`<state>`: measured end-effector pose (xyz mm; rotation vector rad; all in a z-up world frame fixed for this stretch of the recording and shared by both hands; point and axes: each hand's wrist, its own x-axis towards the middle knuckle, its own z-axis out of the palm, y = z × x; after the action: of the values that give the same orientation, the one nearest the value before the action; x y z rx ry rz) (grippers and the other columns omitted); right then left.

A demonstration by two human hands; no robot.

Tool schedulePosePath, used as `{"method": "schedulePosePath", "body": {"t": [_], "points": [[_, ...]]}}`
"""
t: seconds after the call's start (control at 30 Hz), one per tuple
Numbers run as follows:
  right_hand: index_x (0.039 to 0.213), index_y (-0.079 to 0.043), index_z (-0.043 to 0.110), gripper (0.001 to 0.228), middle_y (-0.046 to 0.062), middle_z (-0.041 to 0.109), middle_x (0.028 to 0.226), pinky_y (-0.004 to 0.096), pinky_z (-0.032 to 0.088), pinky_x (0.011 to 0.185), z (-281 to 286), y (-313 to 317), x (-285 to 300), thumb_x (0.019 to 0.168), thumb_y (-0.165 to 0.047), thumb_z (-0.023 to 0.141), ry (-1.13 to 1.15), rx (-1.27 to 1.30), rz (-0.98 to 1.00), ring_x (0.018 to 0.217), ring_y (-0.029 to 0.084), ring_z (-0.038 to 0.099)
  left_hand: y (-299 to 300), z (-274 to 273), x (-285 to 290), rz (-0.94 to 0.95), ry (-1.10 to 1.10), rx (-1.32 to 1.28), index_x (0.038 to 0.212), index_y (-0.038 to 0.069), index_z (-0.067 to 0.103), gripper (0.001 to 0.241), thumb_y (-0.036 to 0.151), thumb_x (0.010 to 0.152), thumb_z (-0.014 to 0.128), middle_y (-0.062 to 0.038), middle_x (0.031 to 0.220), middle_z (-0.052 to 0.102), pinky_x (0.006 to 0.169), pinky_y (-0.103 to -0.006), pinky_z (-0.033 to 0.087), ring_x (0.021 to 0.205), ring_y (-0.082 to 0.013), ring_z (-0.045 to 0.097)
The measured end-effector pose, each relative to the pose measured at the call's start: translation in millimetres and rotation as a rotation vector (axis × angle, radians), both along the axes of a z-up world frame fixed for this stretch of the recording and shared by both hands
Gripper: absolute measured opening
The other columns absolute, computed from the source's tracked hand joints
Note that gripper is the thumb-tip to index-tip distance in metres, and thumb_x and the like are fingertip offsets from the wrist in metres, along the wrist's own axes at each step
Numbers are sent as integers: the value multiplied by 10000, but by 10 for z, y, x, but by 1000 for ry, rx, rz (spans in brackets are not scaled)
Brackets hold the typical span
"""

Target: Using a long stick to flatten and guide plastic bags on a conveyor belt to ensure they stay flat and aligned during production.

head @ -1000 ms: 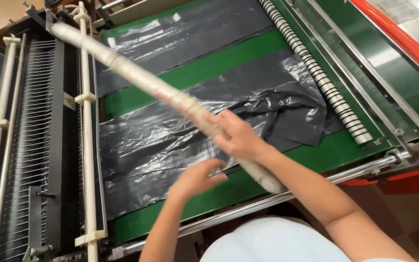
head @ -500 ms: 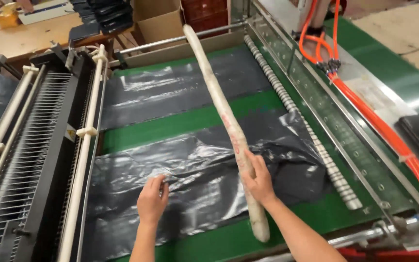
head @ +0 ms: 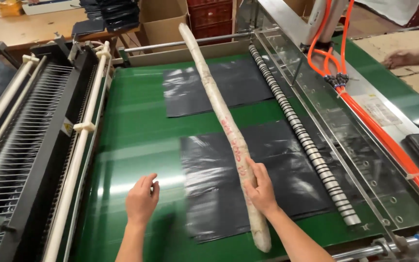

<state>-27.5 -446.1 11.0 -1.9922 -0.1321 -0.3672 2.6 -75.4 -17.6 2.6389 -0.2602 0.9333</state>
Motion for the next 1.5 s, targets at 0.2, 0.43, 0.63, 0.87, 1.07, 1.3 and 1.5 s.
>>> {"method": "schedulePosePath", "body": {"t": [0.2, 0.43, 0.63, 0.87, 1.07, 1.3, 1.5], "points": [[1495, -224, 469, 652, 39, 541, 1157, 332, 456, 781, -117, 151, 37, 849, -164, 538, -42, -58, 29, 901, 183, 558, 59, 26, -2, 10, -100, -50, 1106, 212, 661, 221, 150, 897, 624, 50, 940, 700, 565, -380, 503, 671, -232, 625], [1457, -181, 518, 698, 35, 565, 1137, 288, 441, 832, 170, 1124, -136, 761, -150, 559, -36, 52, 103, 903, 175, 552, 178, 327, -102, -18, -272, -158, 1114, 108, 677, 184, 198, 969, 606, 36, 745, 605, 550, -333, 475, 580, -154, 557], [1463, -136, 499, 659, 22, 535, 1054, 284, 423, 738, 458, 1936, -355, 807, -168, 548, -93, 133, 316, 801, 149, 498, 346, 505, -207, 70, -353, -307, 1169, 71, 622, 325, 318, 1051, 447, 10, 792, 573, 607, -353, 460, 644, -181, 534], [1466, -160, 469, 598, 91, 538, 1150, 333, 461, 817, 581, 2276, -456, 872, -153, 533, -133, 16, 534, 896, 211, 568, 477, 563, -254, 95, -453, -302, 1086, 36, 640, 462, 363, 1094, 314, -89, 836, 600, 630, -400, 457, 717, -304, 587], [1369, -136, 617, 601, 155, 594, 1026, 423, 541, 808, -120, 1835, -27, 774, -155, 698, -118, -73, 255, 955, 366, 634, 245, 264, -117, 57, -192, -190, 1030, 134, 697, 247, 347, 1012, 573, -35, 786, 621, 686, -368, 546, 780, -254, 653], [1357, -166, 621, 576, 115, 605, 992, 426, 560, 792, -689, -158, 467, 785, -154, 685, -100, -607, -145, 931, 330, 652, -265, -15, -83, -88, 510, 148, 1116, 237, 652, 314, 488, 965, 538, 15, 1109, 617, 766, -439, 597, 1145, -246, 568], [1478, -163, 533, 615, 194, 557, 1171, 530, 527, 890, -823, -1181, 501, 870, -201, 614, 158, -577, -430, 1098, 413, 612, -518, 88, -200, -187, 810, 302, 1250, 233, 631, 359, 431, 954, 588, 4, 1267, 569, 878, -466, 581, 1287, -251, 471]]}}
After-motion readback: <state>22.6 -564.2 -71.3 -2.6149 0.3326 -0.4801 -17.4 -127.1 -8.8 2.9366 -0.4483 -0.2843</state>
